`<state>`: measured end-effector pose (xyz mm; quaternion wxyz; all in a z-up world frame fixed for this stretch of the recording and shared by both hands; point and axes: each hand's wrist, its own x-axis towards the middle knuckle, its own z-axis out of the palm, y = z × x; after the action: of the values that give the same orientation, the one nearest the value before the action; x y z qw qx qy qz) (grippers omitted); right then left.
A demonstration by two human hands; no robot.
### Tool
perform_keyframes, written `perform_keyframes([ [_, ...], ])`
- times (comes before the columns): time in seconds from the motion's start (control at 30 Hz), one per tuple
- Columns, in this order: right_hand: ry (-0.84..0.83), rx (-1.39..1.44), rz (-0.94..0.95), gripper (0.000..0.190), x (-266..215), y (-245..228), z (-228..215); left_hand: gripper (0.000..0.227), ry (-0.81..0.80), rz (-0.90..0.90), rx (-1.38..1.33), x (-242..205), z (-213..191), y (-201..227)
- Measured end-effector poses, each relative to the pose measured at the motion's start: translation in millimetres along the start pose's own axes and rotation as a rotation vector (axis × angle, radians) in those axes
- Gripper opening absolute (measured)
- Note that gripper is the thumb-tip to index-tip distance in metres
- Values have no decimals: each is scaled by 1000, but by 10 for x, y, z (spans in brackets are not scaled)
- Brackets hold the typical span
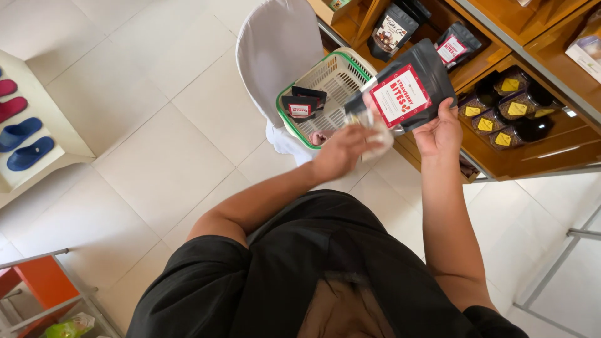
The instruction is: Cleaning a food package with a cloth and organizing items on a store shelf.
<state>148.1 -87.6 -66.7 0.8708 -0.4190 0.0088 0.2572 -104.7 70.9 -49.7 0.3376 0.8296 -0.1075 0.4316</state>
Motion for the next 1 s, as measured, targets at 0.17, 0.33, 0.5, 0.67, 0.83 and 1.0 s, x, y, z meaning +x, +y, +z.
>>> perform_keyframes([
  [0.17, 47, 0, -35, 12, -157, -136, 159, 43, 13, -76, -24, -269, -178, -131],
  [0.33, 27, -100, -77, 11, -448, -238, 393, 46, 268, -365, -150, -136, -452, -473],
  [0.5, -27, -214, -106, 11, -788, -291, 850, 43, 743, -1220, -1198, -340, -150, -1279],
  [0.67, -82, -271, -215, 13, -928, -244, 1240, 32, 453, -1426, -1704, -264, -140, -1082],
  [0.83, -117, -375, -406, 17, -799, -44, 1330, 37, 152, -1366, -1997, 83, -415, -604],
  [1.0, -114, -553, -615, 24, -1099, 225, 1696, 25, 456, -1427, -1814, 227, -474, -403],
])
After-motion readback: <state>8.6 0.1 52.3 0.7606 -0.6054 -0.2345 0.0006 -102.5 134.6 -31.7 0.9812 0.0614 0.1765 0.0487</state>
